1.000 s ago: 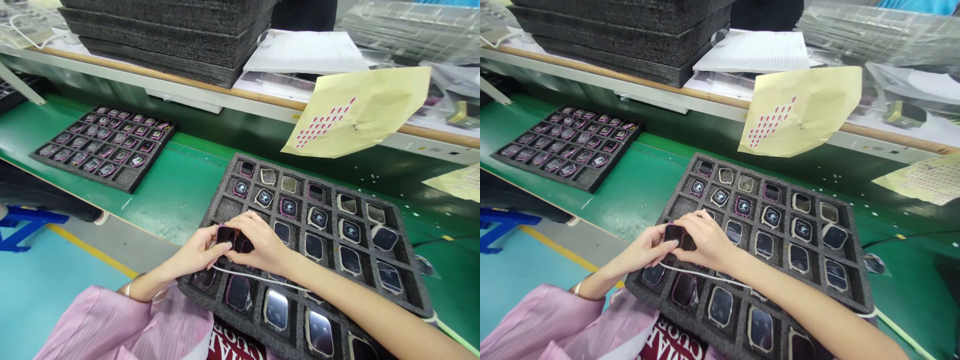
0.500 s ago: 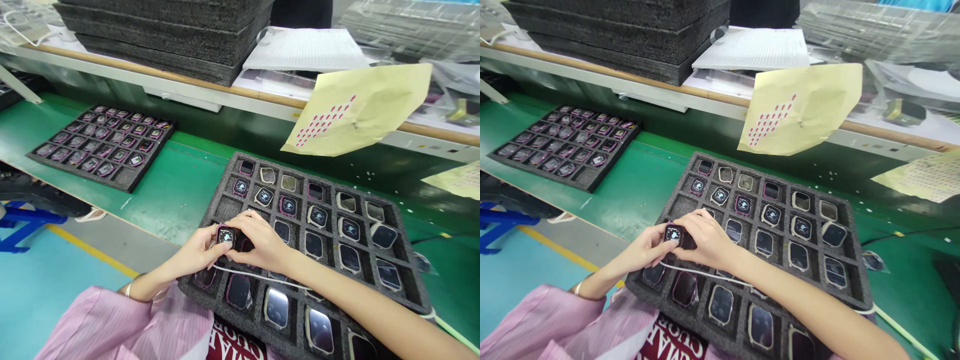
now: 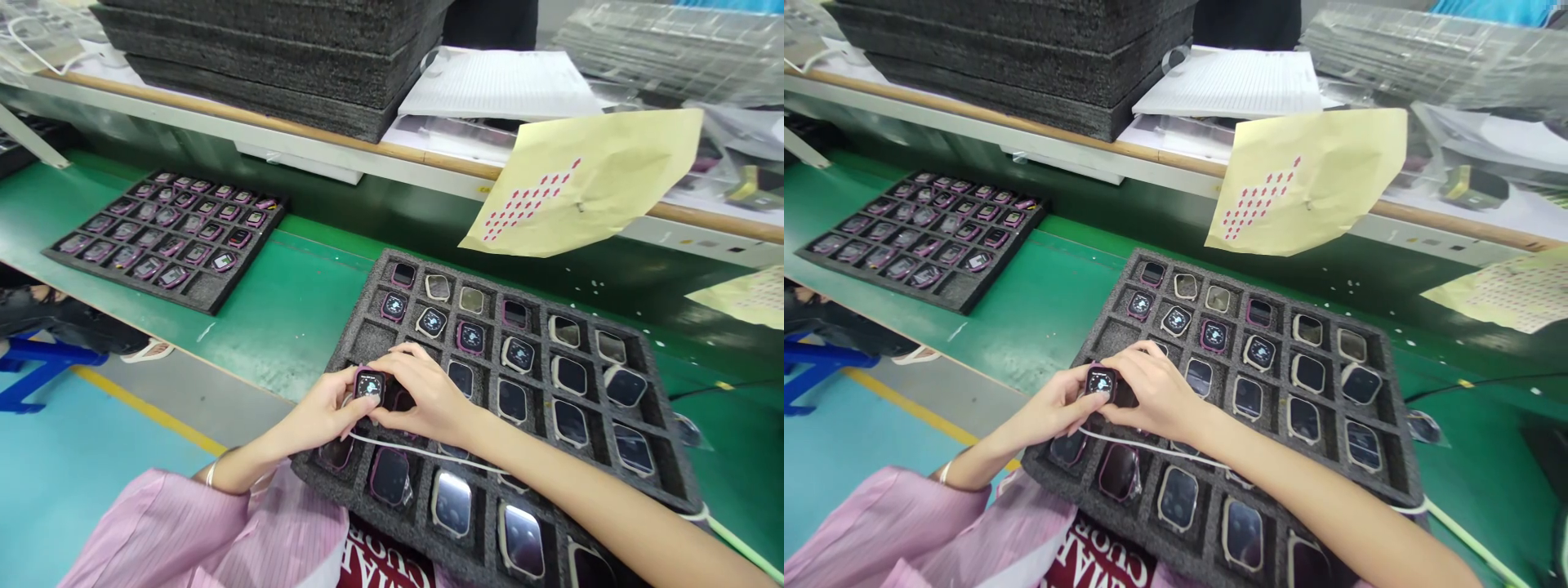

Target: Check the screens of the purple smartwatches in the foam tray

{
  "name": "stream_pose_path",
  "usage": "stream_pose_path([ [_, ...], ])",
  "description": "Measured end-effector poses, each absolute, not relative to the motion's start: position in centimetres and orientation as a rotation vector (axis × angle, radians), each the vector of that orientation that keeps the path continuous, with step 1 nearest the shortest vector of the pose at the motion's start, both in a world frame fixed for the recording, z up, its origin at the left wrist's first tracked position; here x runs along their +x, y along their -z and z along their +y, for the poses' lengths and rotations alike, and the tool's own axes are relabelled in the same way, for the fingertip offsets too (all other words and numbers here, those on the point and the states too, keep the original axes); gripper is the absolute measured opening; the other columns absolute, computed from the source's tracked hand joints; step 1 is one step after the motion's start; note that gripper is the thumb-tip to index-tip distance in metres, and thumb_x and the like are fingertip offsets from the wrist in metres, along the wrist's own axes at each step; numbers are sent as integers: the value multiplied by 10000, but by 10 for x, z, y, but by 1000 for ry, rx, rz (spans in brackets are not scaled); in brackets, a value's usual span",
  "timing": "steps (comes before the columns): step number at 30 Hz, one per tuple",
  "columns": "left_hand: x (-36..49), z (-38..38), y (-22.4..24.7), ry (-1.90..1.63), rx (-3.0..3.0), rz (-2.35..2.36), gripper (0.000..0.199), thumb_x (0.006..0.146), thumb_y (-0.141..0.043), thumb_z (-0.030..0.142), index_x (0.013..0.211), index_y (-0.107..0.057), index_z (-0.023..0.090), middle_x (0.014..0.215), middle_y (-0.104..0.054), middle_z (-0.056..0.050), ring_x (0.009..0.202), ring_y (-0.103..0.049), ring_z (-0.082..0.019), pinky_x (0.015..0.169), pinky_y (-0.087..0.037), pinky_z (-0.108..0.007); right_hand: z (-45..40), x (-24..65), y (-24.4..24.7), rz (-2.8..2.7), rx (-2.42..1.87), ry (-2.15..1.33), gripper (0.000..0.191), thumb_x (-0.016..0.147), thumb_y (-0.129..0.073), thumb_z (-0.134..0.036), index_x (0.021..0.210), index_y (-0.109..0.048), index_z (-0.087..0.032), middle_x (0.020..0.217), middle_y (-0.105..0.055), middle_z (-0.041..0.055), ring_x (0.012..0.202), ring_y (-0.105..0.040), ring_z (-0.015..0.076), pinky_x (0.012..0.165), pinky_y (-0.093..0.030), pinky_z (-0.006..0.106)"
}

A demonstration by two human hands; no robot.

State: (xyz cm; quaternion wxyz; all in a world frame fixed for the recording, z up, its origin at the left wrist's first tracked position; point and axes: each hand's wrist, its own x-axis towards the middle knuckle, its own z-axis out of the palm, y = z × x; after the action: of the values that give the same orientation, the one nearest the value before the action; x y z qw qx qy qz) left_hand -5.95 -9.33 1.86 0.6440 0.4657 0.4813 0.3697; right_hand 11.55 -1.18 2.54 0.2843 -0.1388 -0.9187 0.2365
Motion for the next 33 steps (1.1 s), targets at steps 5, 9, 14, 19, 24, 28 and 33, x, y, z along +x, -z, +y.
stream_pose_path([
  [5, -59, -94, -20, -834, 1065, 1106, 260, 887, -541, 362, 988, -527, 123, 531, -397, 90, 369, -353, -39, 351, -250, -157, -11, 116, -26, -2460, -370, -633, 367, 795, -676, -247, 1114, -516, -158, 948, -676, 75, 851, -631, 211, 885, -456, 425],
  [9, -59, -93, -18, -842, 1082, 1106, 265, 885, -540, 374, 955, -520, 119, 585, -425, 76, 381, -365, -34, 360, -268, -162, -11, 115, -26, -2469, -376, -642, 359, 803, -672, -258, 1110, -518, -154, 942, -675, 70, 850, -631, 205, 885, -452, 424],
  [14, -60, -94, -17, -821, 1106, 1111, 307, 889, -533, 384, 1037, -528, 115, 599, -417, 77, 390, -359, -43, 376, -288, -178, -12, 115, -27, -2461, -365, -642, 340, 811, -657, -247, 1109, -522, -155, 949, -678, 77, 854, -633, 209, 888, -452, 429],
  [19, -58, -97, -19, -863, 1203, 1136, 357, 873, -560, 392, 1131, -524, 147, 848, -570, -22, 756, -549, -151, 649, -465, -244, -3, 118, -40, -2404, -380, -726, 350, 764, -691, -248, 1078, -549, -187, 977, -669, 72, 901, -631, 232, 897, -452, 439],
  [24, -55, -97, -17, -857, 1151, 1069, 466, 856, -586, 387, 1234, -437, 160, 970, -559, -48, 827, -538, -165, 742, -472, -288, 22, 111, -41, -2380, -757, -652, 305, 755, -738, -290, 993, -579, -182, 1036, -647, 97, 976, -613, 271, 862, -477, 439],
  [28, -56, -94, -19, -874, 1197, 1064, 404, 831, -620, 350, 1153, -480, 150, 942, -527, -34, 737, -490, -121, 670, -446, -246, 29, 112, -41, -2720, -751, -247, 318, 817, -667, -278, 1093, -586, -143, 1206, -587, 174, 1079, -560, 345, 844, -468, 509],
  [33, -61, -81, -21, -983, 1243, 984, 414, 790, -658, 293, 1144, -482, 168, 841, -495, 14, 643, -456, -80, 550, -409, -181, 42, 142, -39, -2702, -475, 153, 335, 930, -405, -401, 867, -670, -207, 1040, -667, 129, 899, -641, 328, 655, -479, 447],
])
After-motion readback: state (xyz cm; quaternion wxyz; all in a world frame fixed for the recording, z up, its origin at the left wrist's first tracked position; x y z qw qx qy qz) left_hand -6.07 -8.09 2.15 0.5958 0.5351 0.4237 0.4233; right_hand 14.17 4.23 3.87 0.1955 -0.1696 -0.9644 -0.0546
